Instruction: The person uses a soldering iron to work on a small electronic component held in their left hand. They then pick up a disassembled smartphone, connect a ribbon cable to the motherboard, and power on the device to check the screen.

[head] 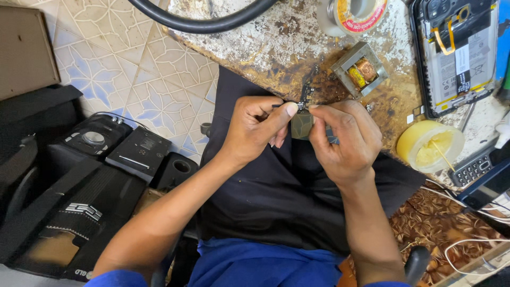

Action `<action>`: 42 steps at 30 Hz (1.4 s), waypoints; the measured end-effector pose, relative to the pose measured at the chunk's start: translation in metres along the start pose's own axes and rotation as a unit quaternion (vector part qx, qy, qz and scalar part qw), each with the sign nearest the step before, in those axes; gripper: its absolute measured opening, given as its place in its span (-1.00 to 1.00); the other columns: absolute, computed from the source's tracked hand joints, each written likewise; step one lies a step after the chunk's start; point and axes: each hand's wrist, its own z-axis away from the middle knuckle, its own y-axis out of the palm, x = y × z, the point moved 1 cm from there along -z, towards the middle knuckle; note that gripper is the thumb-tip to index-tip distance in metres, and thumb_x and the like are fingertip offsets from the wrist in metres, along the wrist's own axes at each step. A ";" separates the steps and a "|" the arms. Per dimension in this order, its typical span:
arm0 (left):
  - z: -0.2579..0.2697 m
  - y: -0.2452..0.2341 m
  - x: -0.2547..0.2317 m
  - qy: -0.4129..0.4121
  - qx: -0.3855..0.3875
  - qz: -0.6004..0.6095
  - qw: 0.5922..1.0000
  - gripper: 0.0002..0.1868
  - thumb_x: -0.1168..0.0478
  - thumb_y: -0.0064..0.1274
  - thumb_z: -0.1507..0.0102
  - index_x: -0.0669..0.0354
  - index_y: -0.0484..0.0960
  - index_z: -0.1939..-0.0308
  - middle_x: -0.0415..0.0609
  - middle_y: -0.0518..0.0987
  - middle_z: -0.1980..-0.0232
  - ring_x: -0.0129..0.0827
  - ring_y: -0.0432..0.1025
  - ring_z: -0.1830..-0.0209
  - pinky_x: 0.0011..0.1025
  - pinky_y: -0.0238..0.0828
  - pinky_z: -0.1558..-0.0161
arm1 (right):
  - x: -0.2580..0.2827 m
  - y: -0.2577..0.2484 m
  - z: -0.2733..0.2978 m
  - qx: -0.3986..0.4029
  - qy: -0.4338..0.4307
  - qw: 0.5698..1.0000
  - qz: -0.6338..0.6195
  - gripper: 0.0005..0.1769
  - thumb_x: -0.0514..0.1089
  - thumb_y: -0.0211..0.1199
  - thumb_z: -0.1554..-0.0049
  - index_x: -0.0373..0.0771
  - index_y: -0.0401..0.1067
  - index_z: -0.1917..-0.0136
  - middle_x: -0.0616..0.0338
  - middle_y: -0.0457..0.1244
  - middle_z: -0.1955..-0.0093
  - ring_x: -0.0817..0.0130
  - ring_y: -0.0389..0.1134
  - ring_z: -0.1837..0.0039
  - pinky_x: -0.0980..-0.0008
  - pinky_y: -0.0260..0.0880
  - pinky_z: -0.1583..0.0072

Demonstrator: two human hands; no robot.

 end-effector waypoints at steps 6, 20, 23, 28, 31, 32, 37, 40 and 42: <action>0.000 -0.001 0.001 0.004 0.007 0.002 1.000 -0.54 0.28 0.01 -0.38 0.14 0.49 0.67 -0.09 0.43 0.77 -0.62 0.26 0.77 -0.70 0.20 0.62 | 0.000 0.001 0.000 -0.002 0.000 1.000 -0.005 -0.86 -0.43 0.25 -0.25 -0.43 0.62 0.10 0.02 0.28 0.32 0.22 0.20 0.40 0.22 0.36 0.26; 0.001 -0.001 0.004 0.011 0.006 0.006 1.000 -0.53 0.28 0.01 -0.38 0.14 0.48 0.68 -0.09 0.42 0.78 -0.61 0.25 0.78 -0.69 0.21 0.62 | -0.004 0.002 0.003 -0.004 -0.053 0.998 0.020 -0.84 -0.41 0.23 -0.27 -0.43 0.61 0.11 0.00 0.22 0.33 0.15 0.20 0.40 0.22 0.35 0.28; 0.000 -0.001 0.002 0.012 0.007 0.005 1.000 -0.53 0.28 0.01 -0.38 0.14 0.48 0.67 -0.09 0.42 0.77 -0.61 0.26 0.77 -0.69 0.20 0.62 | -0.005 0.002 0.003 -0.008 -0.058 0.998 0.017 -0.83 -0.41 0.23 -0.28 -0.44 0.61 0.12 0.00 0.21 0.34 0.17 0.20 0.40 0.22 0.35 0.29; 0.000 -0.001 0.002 0.009 0.008 0.005 1.000 -0.53 0.27 0.01 -0.38 0.14 0.48 0.68 -0.10 0.42 0.78 -0.61 0.24 0.78 -0.69 0.18 0.62 | -0.005 0.002 0.002 -0.007 -0.062 0.998 0.016 -0.84 -0.43 0.23 -0.27 -0.45 0.62 0.11 0.00 0.20 0.35 0.15 0.19 0.42 0.22 0.33 0.31; 0.000 -0.001 0.003 0.012 0.006 0.007 1.000 -0.54 0.28 0.02 -0.37 0.15 0.47 0.68 -0.09 0.41 0.78 -0.61 0.23 0.78 -0.68 0.18 0.63 | -0.006 0.002 0.004 -0.008 -0.059 0.998 0.013 -0.83 -0.42 0.23 -0.27 -0.45 0.62 0.11 -0.01 0.19 0.36 0.15 0.19 0.41 0.21 0.32 0.30; 0.000 -0.001 0.003 0.012 0.007 0.007 1.000 -0.54 0.28 0.02 -0.38 0.14 0.47 0.68 -0.09 0.41 0.78 -0.61 0.24 0.78 -0.69 0.18 0.63 | -0.007 0.002 0.005 -0.011 -0.057 0.998 0.009 -0.83 -0.41 0.23 -0.27 -0.45 0.62 0.12 0.00 0.20 0.35 0.16 0.18 0.41 0.21 0.32 0.30; 0.000 -0.001 0.002 0.014 0.003 0.008 1.000 -0.53 0.29 0.02 -0.37 0.15 0.47 0.68 -0.09 0.41 0.78 -0.61 0.24 0.78 -0.69 0.18 0.63 | -0.008 0.002 0.007 -0.015 -0.049 0.999 0.001 -0.82 -0.37 0.25 -0.28 -0.44 0.64 0.12 -0.01 0.22 0.35 0.15 0.20 0.41 0.19 0.33 0.29; 0.000 -0.001 0.002 0.010 0.006 0.004 1.000 -0.54 0.28 0.02 -0.37 0.15 0.48 0.68 -0.10 0.41 0.78 -0.62 0.24 0.77 -0.70 0.17 0.62 | -0.008 0.002 0.007 -0.017 -0.050 0.999 -0.005 -0.83 -0.40 0.25 -0.26 -0.45 0.64 0.12 -0.01 0.22 0.36 0.14 0.20 0.41 0.19 0.33 0.29; 0.000 -0.002 0.003 0.008 0.006 0.004 1.000 -0.53 0.29 0.01 -0.37 0.14 0.48 0.68 -0.10 0.41 0.78 -0.62 0.24 0.78 -0.70 0.17 0.62 | -0.008 0.002 0.007 -0.016 -0.050 0.999 -0.009 -0.83 -0.40 0.25 -0.26 -0.45 0.63 0.13 -0.01 0.22 0.36 0.14 0.21 0.41 0.19 0.33 0.29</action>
